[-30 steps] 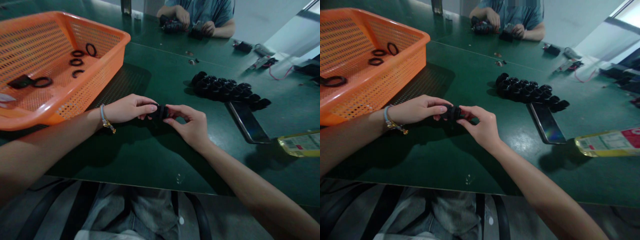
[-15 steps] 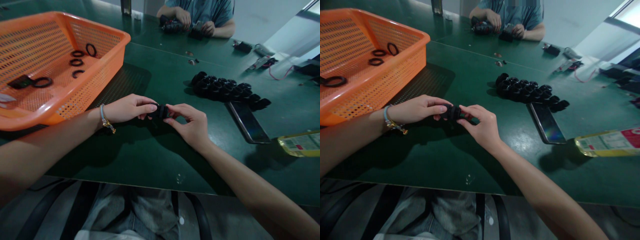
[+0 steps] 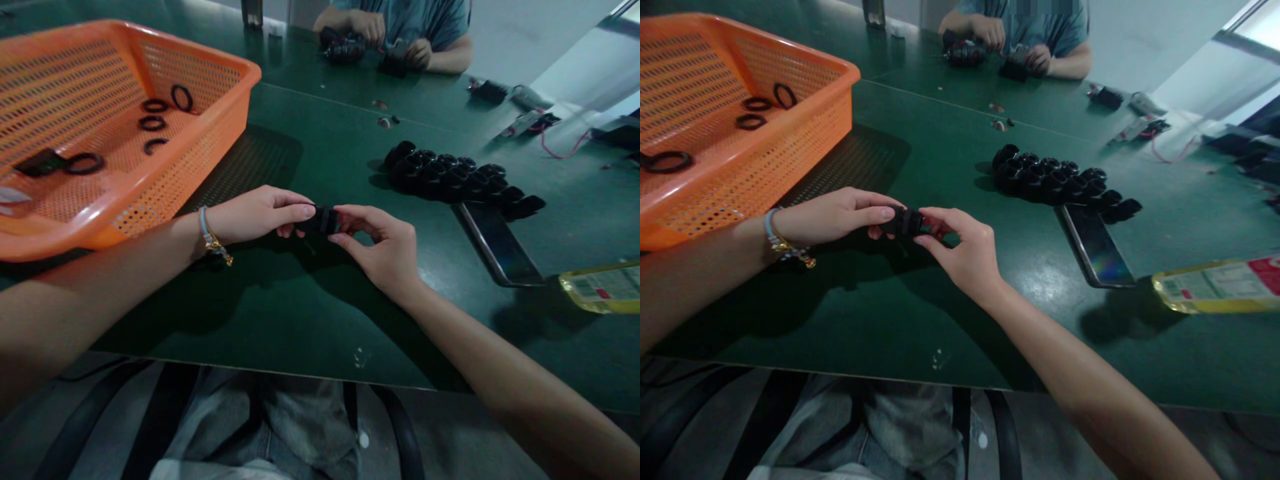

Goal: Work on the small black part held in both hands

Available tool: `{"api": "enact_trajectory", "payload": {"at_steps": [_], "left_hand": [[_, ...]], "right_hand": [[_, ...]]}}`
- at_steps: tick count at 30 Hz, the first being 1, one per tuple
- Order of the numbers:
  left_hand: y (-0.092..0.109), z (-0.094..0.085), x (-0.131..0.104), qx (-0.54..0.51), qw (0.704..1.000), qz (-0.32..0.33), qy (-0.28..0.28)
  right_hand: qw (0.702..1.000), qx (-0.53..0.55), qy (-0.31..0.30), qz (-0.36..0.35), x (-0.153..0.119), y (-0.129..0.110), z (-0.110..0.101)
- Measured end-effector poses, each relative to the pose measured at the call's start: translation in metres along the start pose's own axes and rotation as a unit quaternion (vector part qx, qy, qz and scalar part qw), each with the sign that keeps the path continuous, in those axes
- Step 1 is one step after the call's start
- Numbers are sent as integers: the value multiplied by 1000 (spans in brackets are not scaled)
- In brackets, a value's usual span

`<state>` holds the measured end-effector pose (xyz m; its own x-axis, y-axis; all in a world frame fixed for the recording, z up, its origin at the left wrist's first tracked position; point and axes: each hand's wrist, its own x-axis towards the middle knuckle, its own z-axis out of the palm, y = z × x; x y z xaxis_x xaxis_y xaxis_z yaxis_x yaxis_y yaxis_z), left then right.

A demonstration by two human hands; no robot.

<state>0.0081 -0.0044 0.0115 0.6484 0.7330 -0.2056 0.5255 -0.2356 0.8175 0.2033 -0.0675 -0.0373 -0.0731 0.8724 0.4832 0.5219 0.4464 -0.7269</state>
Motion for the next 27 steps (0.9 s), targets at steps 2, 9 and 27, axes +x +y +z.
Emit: {"api": "enact_trajectory", "payload": {"at_steps": [2,9,27], "left_hand": [[0,0,0,-5,1000,0,-2],[-1,0,-1,-4,1000,-1,0],[-2,0,0,-11,1000,3,-3]], "right_hand": [[1000,1,1,0,0,0,0],[1000,1,3,2,0,-1,1],[998,-42,16,-36,1,-4,-1]]}}
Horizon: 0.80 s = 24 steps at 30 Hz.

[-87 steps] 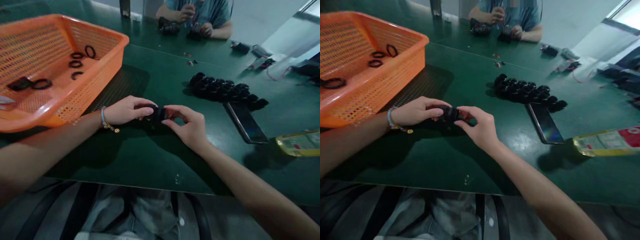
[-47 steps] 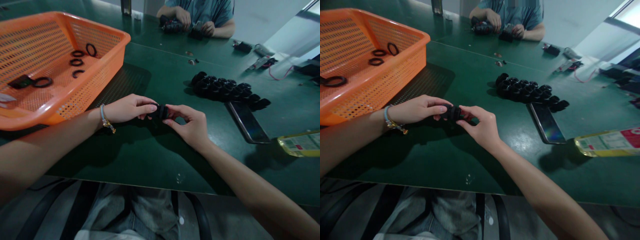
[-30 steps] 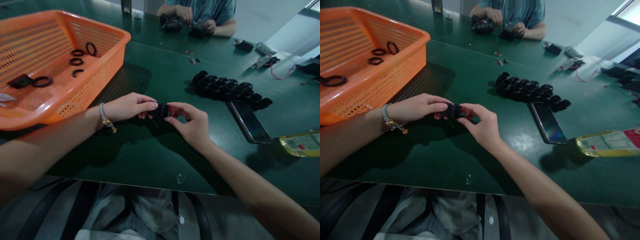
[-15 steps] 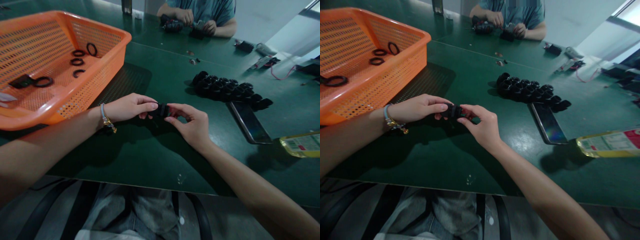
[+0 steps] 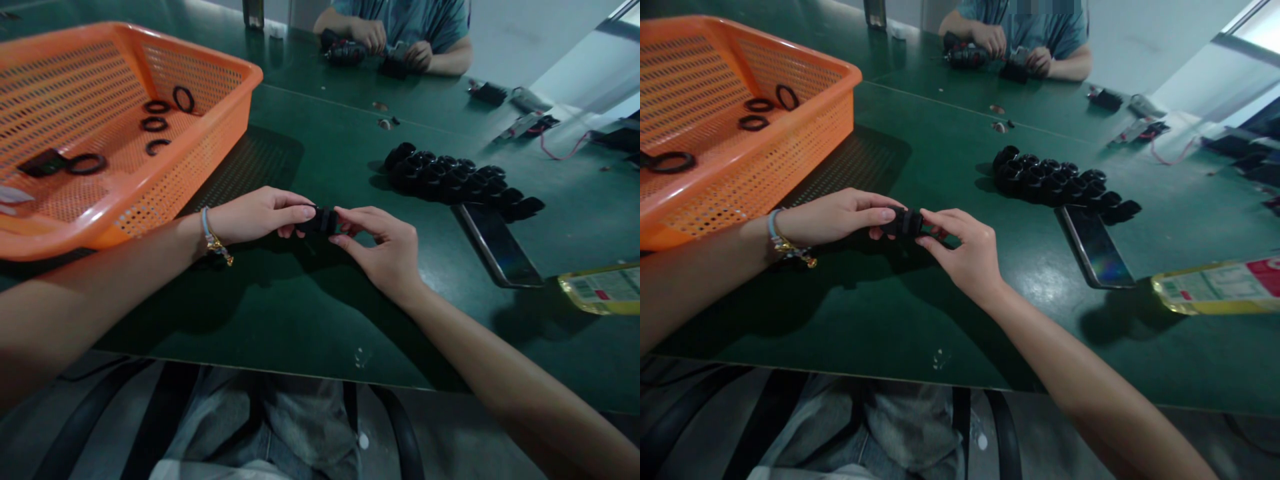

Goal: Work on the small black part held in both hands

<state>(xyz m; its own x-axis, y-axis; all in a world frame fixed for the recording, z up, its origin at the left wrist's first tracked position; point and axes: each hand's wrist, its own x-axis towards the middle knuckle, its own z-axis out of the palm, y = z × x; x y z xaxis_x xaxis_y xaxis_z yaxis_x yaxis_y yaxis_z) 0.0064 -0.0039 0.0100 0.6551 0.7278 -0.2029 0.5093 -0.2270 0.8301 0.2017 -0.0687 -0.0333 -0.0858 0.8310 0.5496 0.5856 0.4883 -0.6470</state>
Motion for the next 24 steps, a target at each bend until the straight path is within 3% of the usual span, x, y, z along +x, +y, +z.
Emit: {"api": "enact_trajectory", "payload": {"at_steps": [6,24], "left_hand": [[-2,0,1,7,1000,15,-1],[-1,0,-1,-4,1000,6,-3]], "right_hand": [[999,29,-11,29,-1,2,1],[1000,23,-14,8,-1,3,1]]}}
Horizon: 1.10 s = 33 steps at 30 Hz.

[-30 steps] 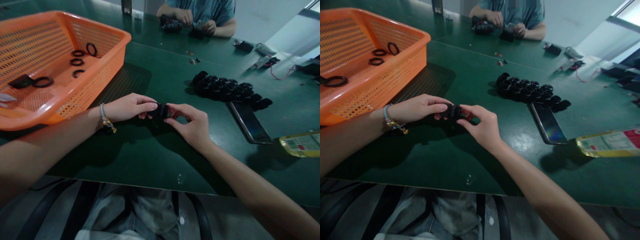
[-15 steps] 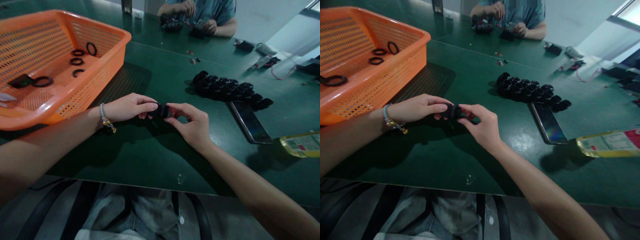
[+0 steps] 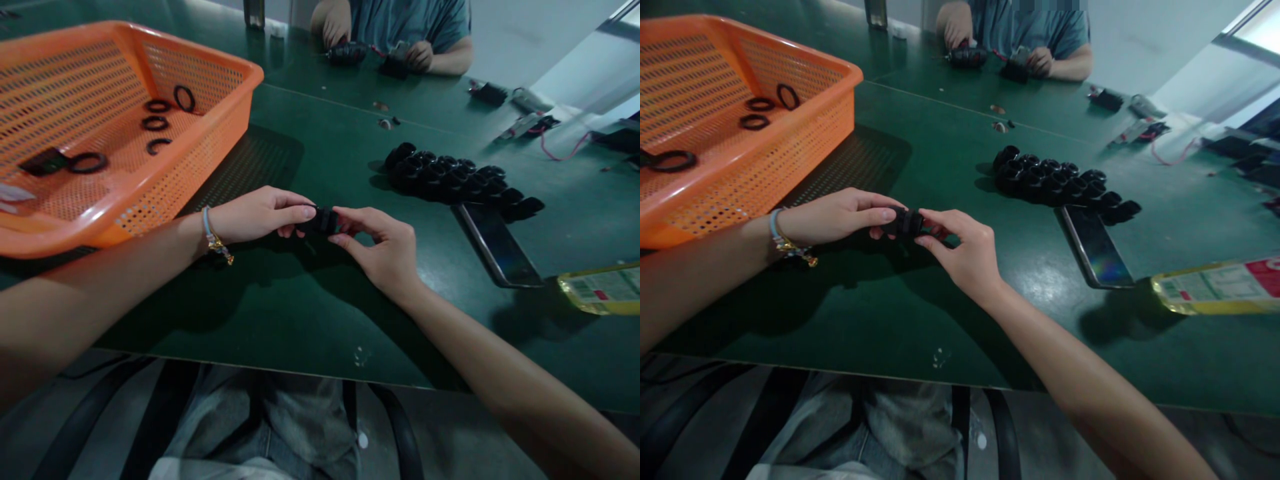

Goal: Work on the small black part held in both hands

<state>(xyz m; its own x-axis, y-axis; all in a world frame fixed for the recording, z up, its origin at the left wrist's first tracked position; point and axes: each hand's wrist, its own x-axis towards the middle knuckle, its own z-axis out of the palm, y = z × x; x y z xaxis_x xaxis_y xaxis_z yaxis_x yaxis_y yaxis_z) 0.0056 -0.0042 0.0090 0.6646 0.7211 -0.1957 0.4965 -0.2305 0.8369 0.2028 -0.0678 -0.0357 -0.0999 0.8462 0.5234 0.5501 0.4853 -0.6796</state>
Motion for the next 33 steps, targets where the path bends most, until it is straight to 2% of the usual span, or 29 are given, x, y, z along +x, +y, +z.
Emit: {"api": "enact_trajectory", "payload": {"at_steps": [15,22,33], "left_hand": [[2,1,0,-13,1000,-8,6],[1,0,1,-19,1000,0,5],[-3,0,1,-16,1000,13,3]], "right_hand": [[999,-30,7,-23,0,1,1],[1000,12,21,2,0,2,3],[1000,-3,13,-3,0,1,0]]}}
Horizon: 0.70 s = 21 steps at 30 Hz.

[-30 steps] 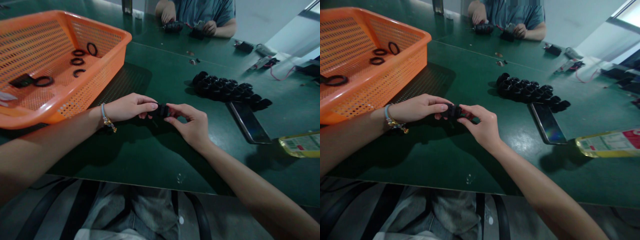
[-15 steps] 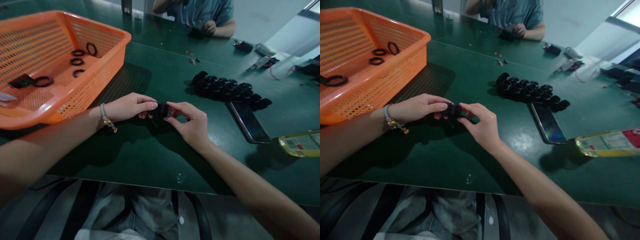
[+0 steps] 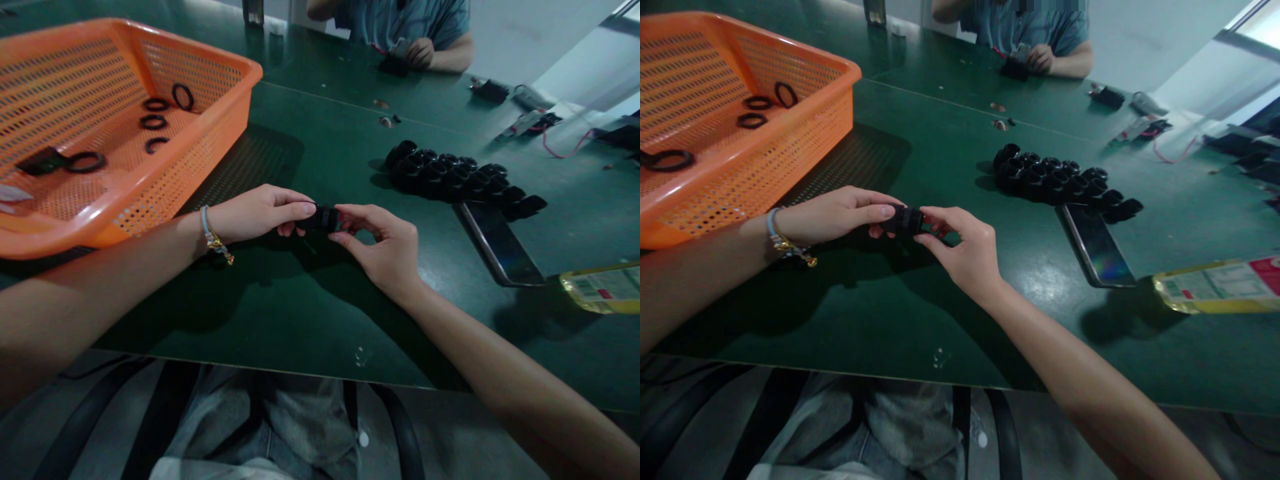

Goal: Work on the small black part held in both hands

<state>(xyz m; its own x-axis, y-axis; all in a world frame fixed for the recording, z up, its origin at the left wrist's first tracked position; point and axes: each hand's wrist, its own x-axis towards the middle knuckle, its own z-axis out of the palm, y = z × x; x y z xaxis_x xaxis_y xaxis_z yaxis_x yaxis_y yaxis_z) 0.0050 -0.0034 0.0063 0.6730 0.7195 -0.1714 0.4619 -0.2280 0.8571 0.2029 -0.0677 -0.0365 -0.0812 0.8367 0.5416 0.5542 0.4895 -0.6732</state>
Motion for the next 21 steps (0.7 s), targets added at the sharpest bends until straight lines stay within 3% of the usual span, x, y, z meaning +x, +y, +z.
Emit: {"api": "enact_trajectory", "payload": {"at_steps": [21], "left_hand": [[3,0,0,5,1000,-16,-2]], "right_hand": [[1000,-1,-1,4,0,-2,0]]}}
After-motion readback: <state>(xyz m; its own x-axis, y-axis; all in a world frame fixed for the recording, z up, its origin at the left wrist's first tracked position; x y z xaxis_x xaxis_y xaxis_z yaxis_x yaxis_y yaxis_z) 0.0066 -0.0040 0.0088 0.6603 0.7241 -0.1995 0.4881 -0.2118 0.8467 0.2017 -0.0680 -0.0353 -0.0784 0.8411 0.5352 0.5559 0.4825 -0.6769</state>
